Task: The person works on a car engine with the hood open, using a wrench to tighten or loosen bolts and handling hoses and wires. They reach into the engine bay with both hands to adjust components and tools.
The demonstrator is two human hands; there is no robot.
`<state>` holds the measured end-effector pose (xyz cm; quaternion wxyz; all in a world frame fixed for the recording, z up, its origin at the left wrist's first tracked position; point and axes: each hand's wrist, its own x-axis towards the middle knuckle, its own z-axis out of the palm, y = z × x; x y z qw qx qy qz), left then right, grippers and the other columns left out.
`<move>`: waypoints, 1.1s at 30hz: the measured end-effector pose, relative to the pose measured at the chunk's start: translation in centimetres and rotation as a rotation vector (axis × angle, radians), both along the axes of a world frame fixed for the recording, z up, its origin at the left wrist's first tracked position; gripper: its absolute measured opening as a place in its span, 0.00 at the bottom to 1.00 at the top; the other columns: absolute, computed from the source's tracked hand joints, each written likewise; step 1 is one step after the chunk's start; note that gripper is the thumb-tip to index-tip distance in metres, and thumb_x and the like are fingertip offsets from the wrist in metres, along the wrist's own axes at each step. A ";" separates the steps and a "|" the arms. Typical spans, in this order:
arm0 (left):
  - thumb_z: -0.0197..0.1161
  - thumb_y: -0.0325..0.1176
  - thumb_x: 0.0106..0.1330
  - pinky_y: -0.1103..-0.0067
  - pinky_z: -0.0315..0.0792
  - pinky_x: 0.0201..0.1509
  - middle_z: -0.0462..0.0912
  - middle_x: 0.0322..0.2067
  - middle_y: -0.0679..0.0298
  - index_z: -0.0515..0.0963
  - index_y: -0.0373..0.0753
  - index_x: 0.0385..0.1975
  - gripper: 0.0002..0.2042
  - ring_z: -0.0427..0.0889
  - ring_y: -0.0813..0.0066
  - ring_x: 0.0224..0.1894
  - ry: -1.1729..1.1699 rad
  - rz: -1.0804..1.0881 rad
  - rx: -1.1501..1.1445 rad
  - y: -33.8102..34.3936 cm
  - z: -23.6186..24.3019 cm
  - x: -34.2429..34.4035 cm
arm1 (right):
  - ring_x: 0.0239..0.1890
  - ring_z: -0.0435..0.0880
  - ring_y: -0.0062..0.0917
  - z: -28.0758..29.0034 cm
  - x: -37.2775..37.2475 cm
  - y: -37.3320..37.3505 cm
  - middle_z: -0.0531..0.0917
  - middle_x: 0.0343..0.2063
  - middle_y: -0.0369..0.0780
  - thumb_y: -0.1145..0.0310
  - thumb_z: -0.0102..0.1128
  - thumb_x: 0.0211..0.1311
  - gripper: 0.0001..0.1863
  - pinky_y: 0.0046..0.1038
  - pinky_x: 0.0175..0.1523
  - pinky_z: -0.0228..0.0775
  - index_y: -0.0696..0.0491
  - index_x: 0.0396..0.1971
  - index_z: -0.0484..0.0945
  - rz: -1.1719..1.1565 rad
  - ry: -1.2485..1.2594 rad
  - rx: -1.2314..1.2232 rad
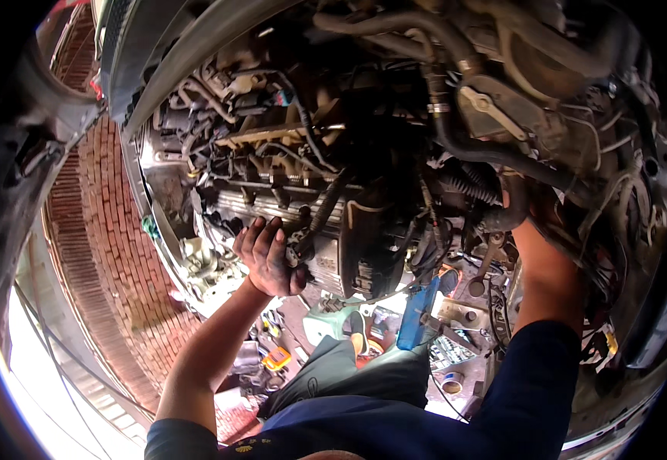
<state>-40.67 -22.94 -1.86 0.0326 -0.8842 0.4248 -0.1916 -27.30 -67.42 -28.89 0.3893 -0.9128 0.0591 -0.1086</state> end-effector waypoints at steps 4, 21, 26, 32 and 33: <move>0.44 0.55 0.67 0.55 0.55 0.69 0.79 0.58 0.47 0.66 0.32 0.70 0.37 0.71 0.47 0.64 -0.005 0.003 -0.008 0.4 -0.3 0.0 | 0.55 0.80 0.39 -0.3 0.2 0.7 0.85 0.49 0.46 0.65 0.62 0.68 0.18 0.37 0.59 0.72 0.55 0.54 0.79 0.026 0.013 -0.010; 0.44 0.52 0.69 0.57 0.57 0.67 0.78 0.59 0.47 0.66 0.32 0.69 0.35 0.73 0.48 0.64 -0.060 -0.014 -0.039 -0.3 -0.8 0.1 | 0.54 0.80 0.38 -1.0 -0.5 2.8 0.84 0.49 0.45 0.64 0.63 0.67 0.18 0.36 0.58 0.72 0.55 0.54 0.79 0.037 -0.027 0.014; 0.45 0.53 0.67 0.56 0.56 0.67 0.78 0.59 0.47 0.66 0.32 0.70 0.37 0.71 0.48 0.64 -0.044 -0.019 -0.020 -0.3 0.0 0.3 | 0.53 0.80 0.38 -1.3 -0.6 2.5 0.84 0.49 0.45 0.64 0.63 0.67 0.19 0.36 0.58 0.72 0.55 0.54 0.79 0.037 -0.064 0.024; 0.45 0.52 0.68 0.57 0.57 0.66 0.77 0.61 0.47 0.66 0.32 0.70 0.36 0.71 0.47 0.65 -0.041 -0.007 -0.041 -0.5 -0.7 0.2 | 0.53 0.81 0.37 -1.6 -1.2 3.3 0.84 0.49 0.45 0.64 0.63 0.67 0.19 0.36 0.57 0.72 0.55 0.54 0.79 0.051 -0.042 0.042; 0.45 0.52 0.68 0.57 0.57 0.66 0.77 0.61 0.47 0.66 0.32 0.70 0.36 0.71 0.47 0.65 -0.036 0.006 -0.030 -0.5 -0.9 0.0 | 0.53 0.81 0.37 -1.5 -1.9 3.4 0.84 0.49 0.45 0.64 0.63 0.67 0.19 0.36 0.57 0.72 0.55 0.54 0.79 0.046 -0.038 0.037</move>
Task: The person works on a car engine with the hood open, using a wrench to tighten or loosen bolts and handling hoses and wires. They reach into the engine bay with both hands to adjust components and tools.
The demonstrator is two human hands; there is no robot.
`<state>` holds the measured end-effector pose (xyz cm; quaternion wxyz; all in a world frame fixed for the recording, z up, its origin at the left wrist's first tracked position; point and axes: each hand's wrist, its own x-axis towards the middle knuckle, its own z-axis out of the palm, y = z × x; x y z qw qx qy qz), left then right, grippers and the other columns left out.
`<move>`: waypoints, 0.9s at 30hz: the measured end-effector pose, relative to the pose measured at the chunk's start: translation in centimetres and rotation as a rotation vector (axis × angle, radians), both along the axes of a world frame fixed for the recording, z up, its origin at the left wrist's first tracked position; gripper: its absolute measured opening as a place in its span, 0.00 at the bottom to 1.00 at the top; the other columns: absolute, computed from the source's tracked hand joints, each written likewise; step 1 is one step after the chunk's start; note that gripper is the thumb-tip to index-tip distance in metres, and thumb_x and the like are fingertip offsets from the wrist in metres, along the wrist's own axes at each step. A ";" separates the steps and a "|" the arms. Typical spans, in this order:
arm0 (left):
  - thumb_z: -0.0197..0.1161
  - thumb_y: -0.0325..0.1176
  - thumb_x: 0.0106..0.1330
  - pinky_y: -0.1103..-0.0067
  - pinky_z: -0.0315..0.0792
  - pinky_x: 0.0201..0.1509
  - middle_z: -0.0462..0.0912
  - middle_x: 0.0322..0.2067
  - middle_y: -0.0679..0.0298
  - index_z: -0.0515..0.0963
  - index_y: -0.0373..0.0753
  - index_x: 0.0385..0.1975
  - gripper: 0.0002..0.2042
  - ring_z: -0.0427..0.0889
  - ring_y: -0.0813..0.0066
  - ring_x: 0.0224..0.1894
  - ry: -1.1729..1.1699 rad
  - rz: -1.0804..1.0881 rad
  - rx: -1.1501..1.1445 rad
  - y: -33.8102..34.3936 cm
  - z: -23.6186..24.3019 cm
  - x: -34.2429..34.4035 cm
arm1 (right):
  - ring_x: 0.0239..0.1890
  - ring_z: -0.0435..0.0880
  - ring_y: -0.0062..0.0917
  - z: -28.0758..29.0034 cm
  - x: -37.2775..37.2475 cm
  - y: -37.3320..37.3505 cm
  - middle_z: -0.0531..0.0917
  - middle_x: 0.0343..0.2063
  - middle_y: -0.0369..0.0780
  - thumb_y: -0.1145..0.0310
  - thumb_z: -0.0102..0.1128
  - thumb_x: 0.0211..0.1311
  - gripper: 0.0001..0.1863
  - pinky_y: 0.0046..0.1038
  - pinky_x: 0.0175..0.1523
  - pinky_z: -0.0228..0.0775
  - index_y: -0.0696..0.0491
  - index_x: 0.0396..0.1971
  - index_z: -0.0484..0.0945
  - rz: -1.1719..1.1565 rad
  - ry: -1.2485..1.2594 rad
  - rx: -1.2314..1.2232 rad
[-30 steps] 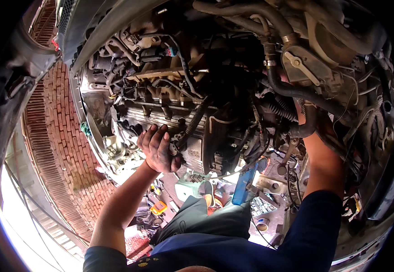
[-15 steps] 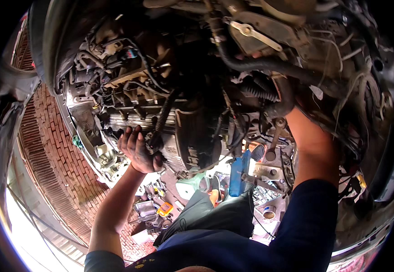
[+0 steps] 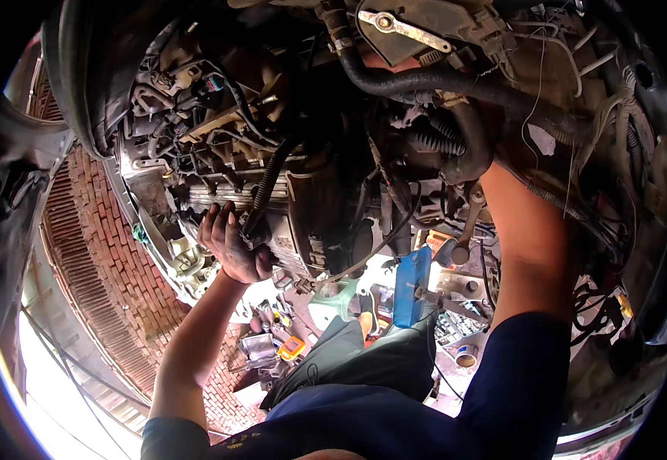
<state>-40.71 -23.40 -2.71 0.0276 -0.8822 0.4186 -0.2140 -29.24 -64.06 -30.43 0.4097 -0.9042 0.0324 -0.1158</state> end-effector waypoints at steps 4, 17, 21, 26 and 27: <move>0.44 0.53 0.68 0.57 0.58 0.67 0.77 0.61 0.48 0.65 0.32 0.71 0.36 0.70 0.48 0.67 0.011 -0.008 -0.002 0.2 0.6 0.0 | 0.53 0.81 0.37 0.5 -0.3 0.2 0.84 0.48 0.45 0.64 0.63 0.67 0.19 0.36 0.57 0.72 0.55 0.54 0.79 -0.002 0.013 0.016; 0.46 0.53 0.65 0.51 0.56 0.70 0.72 0.63 0.41 0.61 0.27 0.71 0.40 0.69 0.41 0.65 0.003 -0.016 0.083 0.2 0.8 0.0 | 0.51 0.81 0.36 0.6 -1.5 0.1 0.84 0.48 0.44 0.63 0.64 0.67 0.19 0.36 0.56 0.73 0.55 0.54 0.79 -0.029 0.001 0.049; 0.42 0.54 0.69 0.54 0.59 0.68 0.76 0.61 0.44 0.64 0.29 0.70 0.37 0.72 0.45 0.63 -0.034 -0.006 0.058 -0.4 0.5 -0.1 | 0.51 0.81 0.36 0.7 -2.4 0.4 0.84 0.48 0.44 0.63 0.64 0.67 0.20 0.35 0.55 0.73 0.55 0.54 0.79 -0.037 -0.014 0.065; 0.45 0.52 0.65 0.50 0.57 0.70 0.72 0.64 0.41 0.62 0.25 0.70 0.40 0.67 0.37 0.67 0.006 -0.006 0.062 0.1 0.4 -0.2 | 0.51 0.81 0.35 0.6 -2.9 0.7 0.84 0.48 0.44 0.62 0.64 0.67 0.20 0.35 0.55 0.73 0.56 0.54 0.79 -0.038 -0.029 0.080; 0.45 0.52 0.65 0.50 0.57 0.70 0.72 0.64 0.41 0.62 0.25 0.70 0.40 0.67 0.37 0.67 0.007 -0.007 0.063 0.2 0.2 -0.2 | 0.51 0.81 0.35 0.6 -2.9 0.6 0.84 0.48 0.44 0.62 0.64 0.67 0.20 0.35 0.55 0.73 0.56 0.54 0.79 -0.037 -0.026 0.079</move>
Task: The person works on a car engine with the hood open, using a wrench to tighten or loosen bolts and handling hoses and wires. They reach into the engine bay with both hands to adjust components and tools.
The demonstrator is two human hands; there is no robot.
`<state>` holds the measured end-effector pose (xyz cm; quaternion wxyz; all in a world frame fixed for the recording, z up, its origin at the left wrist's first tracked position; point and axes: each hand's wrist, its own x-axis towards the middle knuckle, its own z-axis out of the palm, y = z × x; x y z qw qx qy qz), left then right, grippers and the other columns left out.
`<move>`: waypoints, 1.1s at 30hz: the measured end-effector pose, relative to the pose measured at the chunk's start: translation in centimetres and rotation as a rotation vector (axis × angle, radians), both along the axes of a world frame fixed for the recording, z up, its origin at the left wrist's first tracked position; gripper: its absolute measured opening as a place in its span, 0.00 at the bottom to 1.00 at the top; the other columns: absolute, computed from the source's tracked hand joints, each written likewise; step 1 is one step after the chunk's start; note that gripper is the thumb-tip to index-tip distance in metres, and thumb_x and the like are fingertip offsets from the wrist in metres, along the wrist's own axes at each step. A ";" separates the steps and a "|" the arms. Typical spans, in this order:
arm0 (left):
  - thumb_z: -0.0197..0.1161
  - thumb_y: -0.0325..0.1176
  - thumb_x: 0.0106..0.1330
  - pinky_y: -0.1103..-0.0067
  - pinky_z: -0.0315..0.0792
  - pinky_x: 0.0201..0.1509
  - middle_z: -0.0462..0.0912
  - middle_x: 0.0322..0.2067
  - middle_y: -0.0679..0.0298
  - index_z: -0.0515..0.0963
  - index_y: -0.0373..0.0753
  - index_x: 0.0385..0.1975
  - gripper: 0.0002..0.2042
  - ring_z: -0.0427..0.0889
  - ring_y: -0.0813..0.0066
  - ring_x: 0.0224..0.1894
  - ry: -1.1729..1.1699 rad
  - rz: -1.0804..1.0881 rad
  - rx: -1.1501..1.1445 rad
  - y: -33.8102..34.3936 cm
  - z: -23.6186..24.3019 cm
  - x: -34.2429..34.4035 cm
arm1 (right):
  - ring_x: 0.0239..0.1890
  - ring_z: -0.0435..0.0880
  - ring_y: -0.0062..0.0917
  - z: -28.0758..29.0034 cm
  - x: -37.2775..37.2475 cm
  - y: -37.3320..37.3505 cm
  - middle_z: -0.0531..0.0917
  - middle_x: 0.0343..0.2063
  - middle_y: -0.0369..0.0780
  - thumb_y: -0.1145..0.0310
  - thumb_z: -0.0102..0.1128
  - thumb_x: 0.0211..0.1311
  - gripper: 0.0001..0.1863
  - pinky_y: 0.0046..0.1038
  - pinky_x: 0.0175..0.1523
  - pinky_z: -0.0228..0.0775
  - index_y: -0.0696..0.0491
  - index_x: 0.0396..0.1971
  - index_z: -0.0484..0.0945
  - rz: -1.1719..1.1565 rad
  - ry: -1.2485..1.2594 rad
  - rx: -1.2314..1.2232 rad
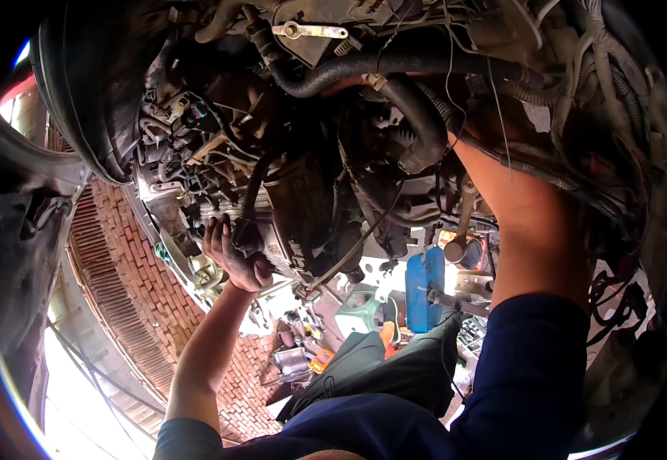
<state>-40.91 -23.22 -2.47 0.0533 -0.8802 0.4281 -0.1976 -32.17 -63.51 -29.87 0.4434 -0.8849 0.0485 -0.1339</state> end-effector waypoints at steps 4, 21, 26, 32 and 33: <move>0.45 0.53 0.65 0.50 0.57 0.70 0.72 0.64 0.41 0.62 0.26 0.70 0.40 0.67 0.37 0.67 -0.005 0.002 0.004 0.2 0.2 0.0 | 0.50 0.81 0.35 -0.2 0.4 0.0 0.84 0.48 0.44 0.62 0.64 0.67 0.20 0.35 0.55 0.73 0.56 0.54 0.79 0.007 0.000 -0.001; 0.48 0.51 0.65 0.54 0.56 0.67 0.79 0.58 0.47 0.67 0.32 0.68 0.36 0.71 0.47 0.64 -0.010 0.005 -0.057 -0.2 0.4 0.1 | 0.49 0.81 0.34 0.9 3.3 -0.4 0.84 0.47 0.43 0.61 0.65 0.66 0.21 0.35 0.53 0.73 0.56 0.54 0.79 0.027 0.049 -0.035; 0.51 0.49 0.63 0.54 0.55 0.68 0.80 0.57 0.47 0.68 0.32 0.67 0.35 0.72 0.48 0.63 0.014 0.014 -0.095 -0.3 0.4 0.0 | 0.48 0.81 0.33 1.1 3.9 -0.8 0.84 0.47 0.43 0.61 0.65 0.66 0.21 0.35 0.53 0.73 0.56 0.54 0.79 0.023 0.048 -0.062; 0.53 0.49 0.60 0.55 0.58 0.66 0.80 0.58 0.51 0.70 0.35 0.65 0.34 0.73 0.51 0.63 0.053 0.015 -0.102 0.1 0.9 -0.2 | 0.48 0.81 0.33 0.7 3.4 -1.7 0.84 0.47 0.43 0.61 0.65 0.66 0.21 0.34 0.53 0.73 0.56 0.54 0.79 0.021 0.002 -0.119; 0.51 0.52 0.63 0.53 0.56 0.69 0.78 0.60 0.47 0.69 0.32 0.66 0.36 0.69 0.47 0.67 0.056 -0.013 -0.080 0.7 0.7 -0.1 | 0.48 0.81 0.33 0.6 3.1 -2.2 0.84 0.47 0.43 0.61 0.65 0.66 0.21 0.34 0.53 0.73 0.56 0.54 0.79 0.015 -0.012 -0.135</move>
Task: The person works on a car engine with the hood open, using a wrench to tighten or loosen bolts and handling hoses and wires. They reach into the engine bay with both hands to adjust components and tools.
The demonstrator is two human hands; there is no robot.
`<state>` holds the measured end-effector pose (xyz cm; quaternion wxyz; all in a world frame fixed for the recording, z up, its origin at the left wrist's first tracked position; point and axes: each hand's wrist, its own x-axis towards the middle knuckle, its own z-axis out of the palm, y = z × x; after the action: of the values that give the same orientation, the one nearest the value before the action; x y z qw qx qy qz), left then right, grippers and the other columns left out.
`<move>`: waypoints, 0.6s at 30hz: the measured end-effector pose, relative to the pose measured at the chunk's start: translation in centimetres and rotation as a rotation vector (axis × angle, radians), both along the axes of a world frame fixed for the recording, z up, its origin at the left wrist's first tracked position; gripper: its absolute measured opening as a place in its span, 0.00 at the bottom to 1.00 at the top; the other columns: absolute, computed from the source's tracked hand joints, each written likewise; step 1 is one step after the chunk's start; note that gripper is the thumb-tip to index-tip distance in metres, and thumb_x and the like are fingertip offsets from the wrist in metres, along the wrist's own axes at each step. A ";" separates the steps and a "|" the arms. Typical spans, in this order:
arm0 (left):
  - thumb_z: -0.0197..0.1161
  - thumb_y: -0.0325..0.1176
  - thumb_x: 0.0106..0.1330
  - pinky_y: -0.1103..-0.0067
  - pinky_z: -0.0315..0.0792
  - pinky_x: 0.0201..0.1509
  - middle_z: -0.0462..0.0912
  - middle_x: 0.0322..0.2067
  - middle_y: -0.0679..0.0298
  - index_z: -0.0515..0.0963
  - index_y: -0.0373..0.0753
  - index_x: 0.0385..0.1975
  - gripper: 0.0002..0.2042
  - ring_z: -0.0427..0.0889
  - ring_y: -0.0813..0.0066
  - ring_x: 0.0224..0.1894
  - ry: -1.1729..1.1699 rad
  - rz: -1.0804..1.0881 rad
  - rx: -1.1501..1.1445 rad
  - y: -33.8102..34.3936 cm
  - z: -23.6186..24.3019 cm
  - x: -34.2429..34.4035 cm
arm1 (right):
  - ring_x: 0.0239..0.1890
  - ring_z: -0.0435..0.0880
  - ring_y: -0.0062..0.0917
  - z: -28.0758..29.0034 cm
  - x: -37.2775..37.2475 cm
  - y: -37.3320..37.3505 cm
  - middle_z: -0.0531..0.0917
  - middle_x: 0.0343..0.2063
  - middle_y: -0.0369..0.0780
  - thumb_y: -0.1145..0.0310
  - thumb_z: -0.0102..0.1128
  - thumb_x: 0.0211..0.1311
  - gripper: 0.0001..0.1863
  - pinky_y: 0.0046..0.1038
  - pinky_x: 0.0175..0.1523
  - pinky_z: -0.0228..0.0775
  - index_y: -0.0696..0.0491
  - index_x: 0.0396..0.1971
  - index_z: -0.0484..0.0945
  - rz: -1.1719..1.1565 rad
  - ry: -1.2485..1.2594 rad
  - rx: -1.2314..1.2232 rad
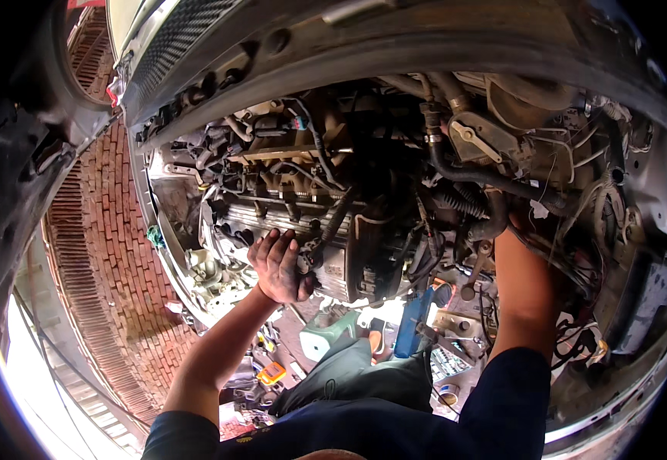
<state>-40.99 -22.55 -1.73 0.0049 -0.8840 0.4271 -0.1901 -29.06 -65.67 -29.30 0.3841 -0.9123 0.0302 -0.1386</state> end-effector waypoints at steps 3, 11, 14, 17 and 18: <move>0.51 0.51 0.62 0.53 0.57 0.68 0.79 0.59 0.47 0.71 0.32 0.65 0.35 0.71 0.47 0.65 0.023 0.002 -0.005 -0.1 0.3 -0.1 | 0.48 0.81 0.33 -1.5 -1.5 -1.3 0.84 0.47 0.43 0.60 0.65 0.66 0.21 0.34 0.52 0.73 0.56 0.54 0.79 -0.003 -0.075 -0.069; 0.56 0.49 0.58 0.60 0.58 0.70 0.80 0.59 0.56 0.75 0.37 0.63 0.33 0.75 0.56 0.64 0.031 0.035 -0.066 -0.8 0.8 0.1 | 0.50 0.81 0.35 -2.2 -8.5 -3.3 0.83 0.49 0.44 0.60 0.65 0.68 0.21 0.36 0.55 0.73 0.56 0.55 0.79 0.054 -0.185 -0.199; 0.54 0.49 0.62 0.55 0.57 0.69 0.78 0.60 0.49 0.71 0.32 0.65 0.34 0.72 0.48 0.65 0.046 0.010 -0.049 -0.2 0.7 -0.1 | 0.58 0.79 0.45 10.2 -11.4 1.1 0.79 0.57 0.49 0.61 0.62 0.72 0.19 0.42 0.63 0.70 0.54 0.56 0.79 -0.006 0.098 -0.061; 0.54 0.49 0.63 0.55 0.57 0.69 0.78 0.60 0.49 0.71 0.32 0.65 0.34 0.73 0.48 0.65 0.049 -0.013 -0.063 -0.8 0.8 0.2 | 0.60 0.79 0.46 12.5 -13.8 2.6 0.81 0.56 0.49 0.57 0.59 0.75 0.19 0.41 0.62 0.72 0.54 0.56 0.81 -0.064 0.212 0.132; 0.55 0.48 0.61 0.60 0.59 0.69 0.81 0.59 0.54 0.75 0.36 0.64 0.32 0.76 0.54 0.63 0.040 0.013 -0.088 -1.1 1.0 0.3 | 0.61 0.79 0.46 12.7 -14.0 3.3 0.82 0.56 0.49 0.56 0.58 0.76 0.19 0.41 0.62 0.72 0.54 0.56 0.81 -0.070 0.223 0.206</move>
<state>-40.74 -23.62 -0.73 -0.0413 -0.8897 0.4128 -0.1909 -43.05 -62.37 -16.58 0.4647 -0.8763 0.1184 -0.0462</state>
